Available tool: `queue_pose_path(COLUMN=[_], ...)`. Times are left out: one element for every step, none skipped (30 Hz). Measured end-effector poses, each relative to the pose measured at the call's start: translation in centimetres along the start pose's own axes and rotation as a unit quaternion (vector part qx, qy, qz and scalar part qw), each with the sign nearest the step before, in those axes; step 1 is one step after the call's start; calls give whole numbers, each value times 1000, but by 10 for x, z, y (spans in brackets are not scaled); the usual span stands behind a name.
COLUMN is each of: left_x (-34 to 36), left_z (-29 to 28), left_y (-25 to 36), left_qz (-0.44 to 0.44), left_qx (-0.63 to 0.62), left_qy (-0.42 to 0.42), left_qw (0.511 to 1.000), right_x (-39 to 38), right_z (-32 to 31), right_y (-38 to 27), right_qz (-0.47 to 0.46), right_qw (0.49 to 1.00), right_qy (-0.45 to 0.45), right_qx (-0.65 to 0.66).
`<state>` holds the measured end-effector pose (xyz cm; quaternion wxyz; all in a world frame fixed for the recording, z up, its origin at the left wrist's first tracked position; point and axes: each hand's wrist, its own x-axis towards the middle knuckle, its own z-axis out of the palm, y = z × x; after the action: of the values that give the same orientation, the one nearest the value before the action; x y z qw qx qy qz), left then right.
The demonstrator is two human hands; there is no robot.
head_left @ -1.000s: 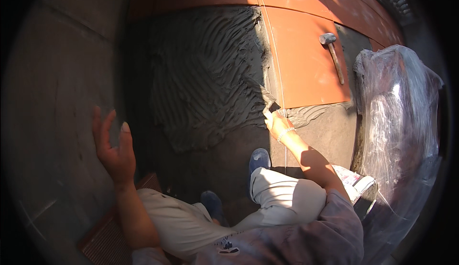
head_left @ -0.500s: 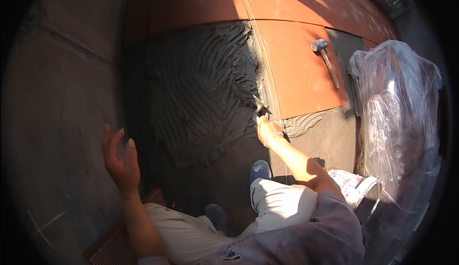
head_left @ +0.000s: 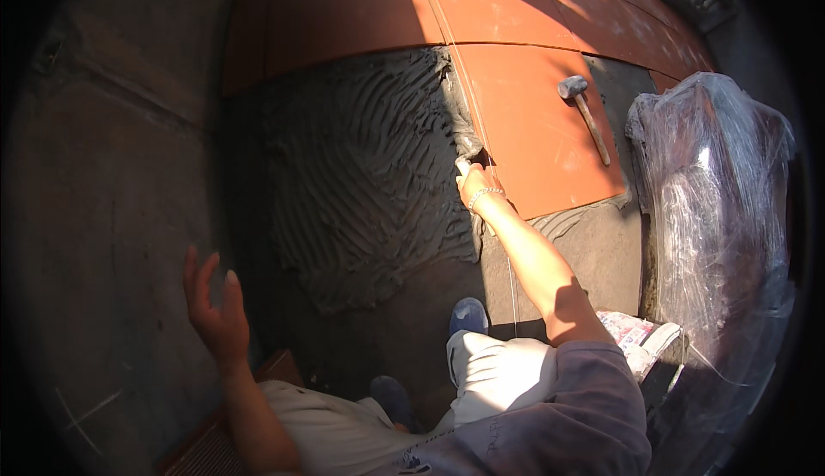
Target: The person scoops cement from a bucket, spreads it on the floor with a trowel, places a terracotta tile, and taps it with a rubber mallet to secure it. The process is repeated for another tile.
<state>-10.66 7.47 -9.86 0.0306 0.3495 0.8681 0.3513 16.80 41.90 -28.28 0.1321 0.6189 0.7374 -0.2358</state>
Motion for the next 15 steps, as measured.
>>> queue_pose_path(left_x=[0,-1,-3,-3,-4,-4,-4,-3,-3,-3,-2,-2,-3,-4,-4], left_z=[-1,-2,-3,-4,-5,-5,-6,-6,-7,-7,-7,-7,-7,-7,-7], left_y=[-1,-1,-1,-2,-2,-3,-3,-3,-4,-4,-5,-5,-6,-6,-6], left_qz=[0,-3,-10,-8,-8,-15,-5,0,-2,8,10,10,5,1,-9], left_qx=[-3,-6,-18,-12,-16,-32,-20,-19,-29,-22,-25,-26,-19,-10,-8], left_qy=[2,3,5,5,6,4,6,5,7,11,16,18,21,21,23], left_qw=[1000,1000,1000,1000,1000,999,1000,1000,1000,1000,1000,999,1000,1000,1000], right_x=[5,7,9,8,7,5,0,-3,-10,-18,-23,-27,-30,-33,-34], right_z=[-1,-1,-1,-1,-2,-2,-1,0,4,7,10,12,14,15,17], right_y=[-1,-1,-1,-2,-3,-5,-5,-7,-7,-6,-5,-3,-1,1,1], right_qz=[6,9,18,24,15,23,3,-8,-28,-56,-80,-93,-90,-80,-93], right_qw=[1000,1000,1000,1000,999,996,995,999,997,992,984,984,990,993,993], right_qy=[-2,-18,-6,14,49,87,96,23,-10,-51,-89,-75,-31,-23,33], right_qx=[9,10,8,2,15,19,3,-39,-72,-103,-135,-132,-106,-89,-60])
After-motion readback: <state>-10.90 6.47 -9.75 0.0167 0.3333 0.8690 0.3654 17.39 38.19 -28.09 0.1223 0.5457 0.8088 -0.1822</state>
